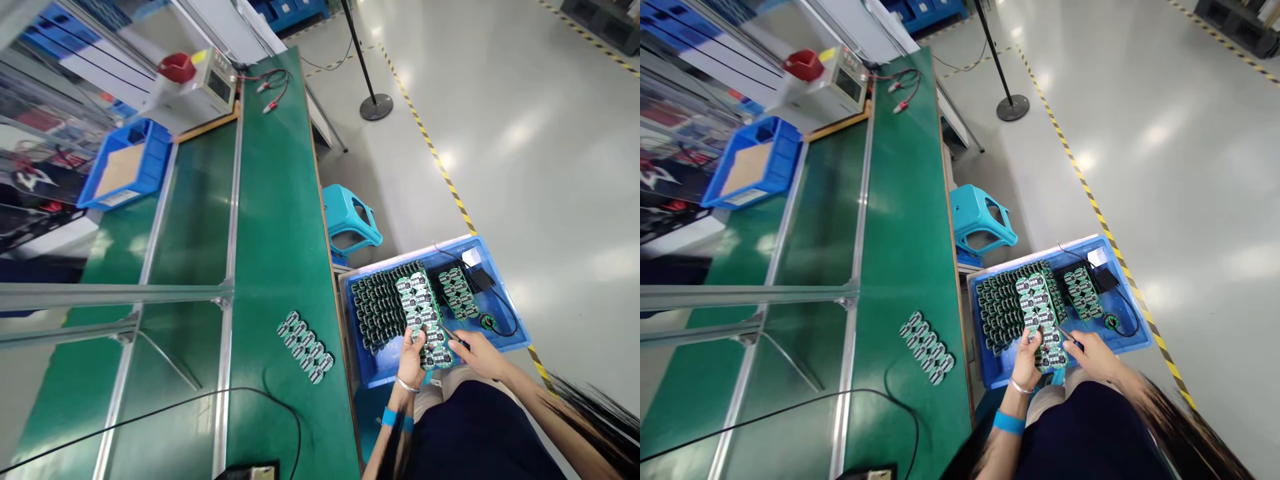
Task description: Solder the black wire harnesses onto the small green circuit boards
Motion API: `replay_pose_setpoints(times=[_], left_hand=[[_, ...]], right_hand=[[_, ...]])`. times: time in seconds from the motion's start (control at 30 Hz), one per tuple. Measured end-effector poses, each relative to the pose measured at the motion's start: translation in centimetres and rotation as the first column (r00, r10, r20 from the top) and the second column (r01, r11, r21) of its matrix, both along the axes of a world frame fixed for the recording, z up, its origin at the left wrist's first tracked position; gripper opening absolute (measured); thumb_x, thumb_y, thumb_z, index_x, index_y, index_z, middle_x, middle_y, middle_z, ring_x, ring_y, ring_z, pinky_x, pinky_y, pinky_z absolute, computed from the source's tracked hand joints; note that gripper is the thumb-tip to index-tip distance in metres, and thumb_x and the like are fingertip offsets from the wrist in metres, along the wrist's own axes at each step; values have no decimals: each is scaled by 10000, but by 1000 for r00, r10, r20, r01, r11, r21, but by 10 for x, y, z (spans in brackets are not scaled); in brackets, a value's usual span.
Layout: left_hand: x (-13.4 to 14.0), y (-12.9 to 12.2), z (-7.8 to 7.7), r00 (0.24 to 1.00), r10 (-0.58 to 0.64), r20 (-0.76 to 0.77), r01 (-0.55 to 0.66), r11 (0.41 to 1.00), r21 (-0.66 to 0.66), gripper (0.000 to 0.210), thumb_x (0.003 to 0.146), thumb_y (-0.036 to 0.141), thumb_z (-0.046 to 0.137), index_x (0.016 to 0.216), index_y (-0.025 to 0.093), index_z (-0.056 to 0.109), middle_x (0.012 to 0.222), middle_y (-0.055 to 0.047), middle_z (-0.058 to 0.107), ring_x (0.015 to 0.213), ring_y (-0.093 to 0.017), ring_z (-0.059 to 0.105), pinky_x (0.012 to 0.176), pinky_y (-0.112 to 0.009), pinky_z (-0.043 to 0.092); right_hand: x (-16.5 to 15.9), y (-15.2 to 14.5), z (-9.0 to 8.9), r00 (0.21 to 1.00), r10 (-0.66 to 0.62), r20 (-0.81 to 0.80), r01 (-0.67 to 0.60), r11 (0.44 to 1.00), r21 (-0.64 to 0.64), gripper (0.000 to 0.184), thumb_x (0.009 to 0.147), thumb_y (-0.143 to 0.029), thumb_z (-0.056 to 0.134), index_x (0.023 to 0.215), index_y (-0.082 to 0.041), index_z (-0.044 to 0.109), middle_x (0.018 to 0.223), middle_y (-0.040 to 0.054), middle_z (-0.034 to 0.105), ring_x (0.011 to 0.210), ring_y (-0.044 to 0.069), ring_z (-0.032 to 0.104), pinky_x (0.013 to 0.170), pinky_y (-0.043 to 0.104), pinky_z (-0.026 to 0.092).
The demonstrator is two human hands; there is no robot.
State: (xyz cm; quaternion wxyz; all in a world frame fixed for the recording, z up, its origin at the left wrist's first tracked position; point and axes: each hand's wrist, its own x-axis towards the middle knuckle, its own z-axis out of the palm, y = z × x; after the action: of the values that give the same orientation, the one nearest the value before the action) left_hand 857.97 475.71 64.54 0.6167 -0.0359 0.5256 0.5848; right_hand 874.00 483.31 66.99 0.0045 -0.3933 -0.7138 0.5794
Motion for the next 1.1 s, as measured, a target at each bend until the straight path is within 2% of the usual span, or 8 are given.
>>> replay_pose_setpoints(times=[0.1, 0.2, 0.37, 0.47, 0.57, 0.8, 0.97, 1.1], left_hand=[[3, -6, -3, 997, 1, 79, -1, 1000, -4, 430, 691, 415, 740, 1043, 238, 567, 858, 11, 653, 617, -101, 587, 645, -251, 488], [5, -13, -5, 994, -17, 112, 17, 1000, 1, 438, 658, 447, 756, 986, 221, 572, 825, 5, 641, 614, -113, 591, 597, -242, 475], [-1, -21, -3, 996, -67, 54, 67, 998, -1, 426, 673, 384, 759, 1023, 219, 580, 803, 14, 625, 544, -80, 545, 540, -208, 442], [-4, -22, -5, 993, -116, -13, 115, 993, -29, 394, 711, 329, 739, 1053, 210, 582, 833, 7, 632, 532, -66, 523, 516, -196, 425], [-5, -23, -7, 983, -163, -79, 159, 986, -55, 398, 715, 321, 736, 1060, 186, 589, 874, -20, 645, 594, -87, 547, 547, -207, 447], [-1, -24, -9, 962, -228, -148, 218, 973, -79, 462, 727, 367, 717, 1127, 187, 571, 924, -37, 650, 648, -101, 560, 576, -217, 460], [0, -26, -11, 962, -232, -145, 224, 972, -68, 471, 731, 391, 711, 1137, 198, 567, 931, -35, 650, 649, -100, 557, 566, -213, 453], [-2, -25, -12, 966, -223, -129, 217, 974, -64, 454, 729, 380, 718, 1121, 198, 576, 930, -32, 654, 615, -89, 550, 564, -215, 451]], right_hand=[[2, -2, -2, 994, 73, -75, -80, 992, -98, 524, 960, -540, 245, 735, -149, 512, 597, -19, 568, 559, 99, 561, 595, 244, 449], [5, -5, -11, 994, 94, -61, -100, 990, -103, 532, 958, -542, 264, 746, -137, 537, 622, -16, 574, 588, 99, 572, 626, 257, 473], [21, 2, -37, 982, -30, 185, 20, 998, 58, 363, 928, -464, 432, 910, -130, 571, 836, 30, 593, 789, 140, 574, 779, 341, 469], [29, 11, -46, 948, -81, 307, 55, 994, 93, 311, 897, -429, 510, 898, -126, 579, 847, 32, 591, 804, 146, 572, 793, 355, 468], [25, 17, -41, 945, -122, 304, 94, 990, 105, 328, 912, -440, 479, 897, -127, 576, 824, 25, 590, 777, 137, 574, 775, 342, 474], [1, 23, -14, 975, -177, 133, 170, 983, 62, 416, 946, -498, 369, 902, -132, 561, 704, -8, 578, 635, 106, 571, 677, 289, 481], [-1, 23, -13, 975, -191, 113, 189, 981, 30, 408, 943, -495, 384, 887, -129, 555, 636, -30, 551, 544, 89, 540, 618, 268, 474], [0, 24, -15, 979, -183, 93, 182, 983, 18, 404, 935, -499, 400, 870, -132, 555, 672, -18, 564, 583, 93, 551, 624, 266, 476]])
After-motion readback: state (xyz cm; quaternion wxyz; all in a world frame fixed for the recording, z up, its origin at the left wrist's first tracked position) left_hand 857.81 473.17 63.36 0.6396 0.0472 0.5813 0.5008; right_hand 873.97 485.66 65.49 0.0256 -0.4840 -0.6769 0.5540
